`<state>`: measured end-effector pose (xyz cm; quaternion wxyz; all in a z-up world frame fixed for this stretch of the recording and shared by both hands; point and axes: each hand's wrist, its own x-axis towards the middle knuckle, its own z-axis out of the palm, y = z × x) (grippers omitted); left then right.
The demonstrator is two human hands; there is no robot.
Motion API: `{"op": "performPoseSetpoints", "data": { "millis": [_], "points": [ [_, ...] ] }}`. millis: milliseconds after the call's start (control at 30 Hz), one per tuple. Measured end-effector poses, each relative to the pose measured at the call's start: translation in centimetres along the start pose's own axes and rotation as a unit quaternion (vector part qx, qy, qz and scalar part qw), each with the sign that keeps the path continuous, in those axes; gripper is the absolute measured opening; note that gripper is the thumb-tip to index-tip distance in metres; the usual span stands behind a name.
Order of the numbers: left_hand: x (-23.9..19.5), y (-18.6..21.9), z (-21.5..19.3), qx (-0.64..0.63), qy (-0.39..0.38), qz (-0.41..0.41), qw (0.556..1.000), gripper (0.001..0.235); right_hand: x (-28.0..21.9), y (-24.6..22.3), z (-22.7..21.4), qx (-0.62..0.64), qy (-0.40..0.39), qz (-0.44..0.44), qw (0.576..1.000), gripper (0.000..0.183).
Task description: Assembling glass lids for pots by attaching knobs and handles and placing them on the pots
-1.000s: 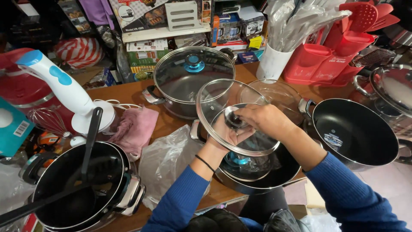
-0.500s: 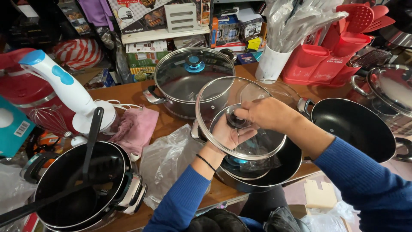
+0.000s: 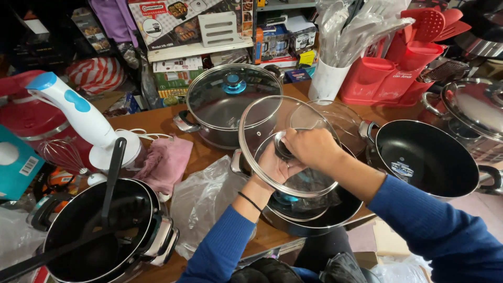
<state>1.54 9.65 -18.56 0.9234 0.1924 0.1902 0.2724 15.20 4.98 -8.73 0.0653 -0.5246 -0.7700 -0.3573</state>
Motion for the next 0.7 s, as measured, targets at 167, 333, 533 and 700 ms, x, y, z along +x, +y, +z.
{"op": "performPoseSetpoints", "data": {
  "millis": [167, 333, 533, 700],
  "points": [
    [-4.6, 1.7, 4.7, -0.016, 0.013, 0.014, 1.0, 0.056, 2.4, 2.2, -4.3, 0.206, -0.251, 0.014, 0.946, 0.052],
    [-5.3, 1.8, 5.4, -0.035, 0.015, 0.014, 0.999, 0.057, 1.2, 3.9, -4.5, 0.047, -0.147, -0.153, 0.976, 0.027],
    [-4.8, 1.5, 5.3, 0.017, 0.026, -0.003, 1.0, 0.062, 1.5, 4.3, -4.5, -0.04, 0.044, -0.296, 0.953, 0.008],
    [-5.0, 1.7, 5.9, 0.06, 0.015, -0.011, 0.998, 0.062, 1.3, 4.9, -2.8, -0.027, 0.06, -0.333, 0.941, 0.007]
  ]
}}
